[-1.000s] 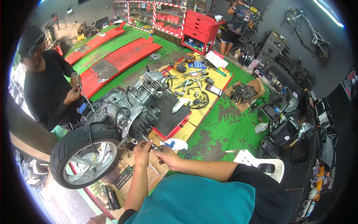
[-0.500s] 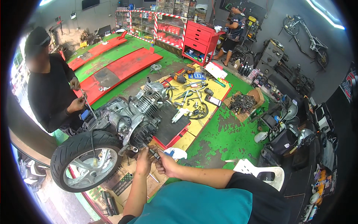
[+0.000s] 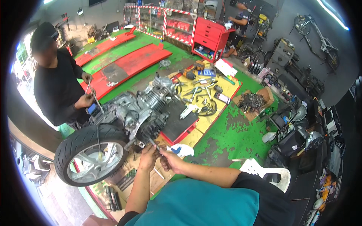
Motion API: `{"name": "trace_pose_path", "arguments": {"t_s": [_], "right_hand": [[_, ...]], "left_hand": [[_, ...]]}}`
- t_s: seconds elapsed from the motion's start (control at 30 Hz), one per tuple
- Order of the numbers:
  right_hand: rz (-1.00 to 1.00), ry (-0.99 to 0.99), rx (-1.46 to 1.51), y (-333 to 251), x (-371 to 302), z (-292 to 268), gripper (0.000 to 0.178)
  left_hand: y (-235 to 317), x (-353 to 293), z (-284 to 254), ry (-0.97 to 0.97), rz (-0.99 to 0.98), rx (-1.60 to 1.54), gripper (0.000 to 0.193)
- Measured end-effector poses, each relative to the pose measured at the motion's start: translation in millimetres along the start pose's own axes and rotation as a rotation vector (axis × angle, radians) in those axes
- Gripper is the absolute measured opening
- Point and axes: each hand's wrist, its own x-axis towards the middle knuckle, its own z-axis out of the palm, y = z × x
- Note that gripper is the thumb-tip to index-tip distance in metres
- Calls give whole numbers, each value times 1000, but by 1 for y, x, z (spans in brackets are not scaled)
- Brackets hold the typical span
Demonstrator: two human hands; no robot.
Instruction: The person works on a motorcycle engine mounted on a stand, using a screwdriver to loosen a bolt on the fan cover. They remove the cover and then use a power impact wrench to tighten bolts on the engine casing. Another person assists by holding the engine steady.
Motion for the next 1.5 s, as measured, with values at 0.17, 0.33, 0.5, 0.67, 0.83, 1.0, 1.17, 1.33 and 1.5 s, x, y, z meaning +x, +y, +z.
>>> {"name": "trace_pose_path", "arguments": {"t_s": [0.17,0.33,0.5,0.67,0.83,1.0,1.17,1.33,1.5], "right_hand": [[-120,54,-118,5,7,-2,51],[50,-157,89,-2,5,-8,49],[41,-128,-351,-10,1,-14,61],[-114,-82,-1060,-2,-2,-93,70],[-177,283,-1060,2,-27,-204,45],[-38,404,-880,-16,-32,-287,39],[-82,340,-1027,-39,-8,-351,34],[-123,365,-1016,-76,5,-410,33],[-132,449,-1076,-102,0,-473,33]], "left_hand": [[-7,0,-2,71,-14,10,31],[-8,3,-4,131,-6,127,23],[-8,-2,-5,117,-32,157,25],[-27,-25,-4,107,-245,231,25],[-115,-35,-64,302,-480,386,33],[-154,1,-64,380,-385,934,38],[-158,41,-52,664,-350,1128,44],[-179,49,-78,954,-396,1360,55],[-189,43,-59,968,-302,1487,58]]}}
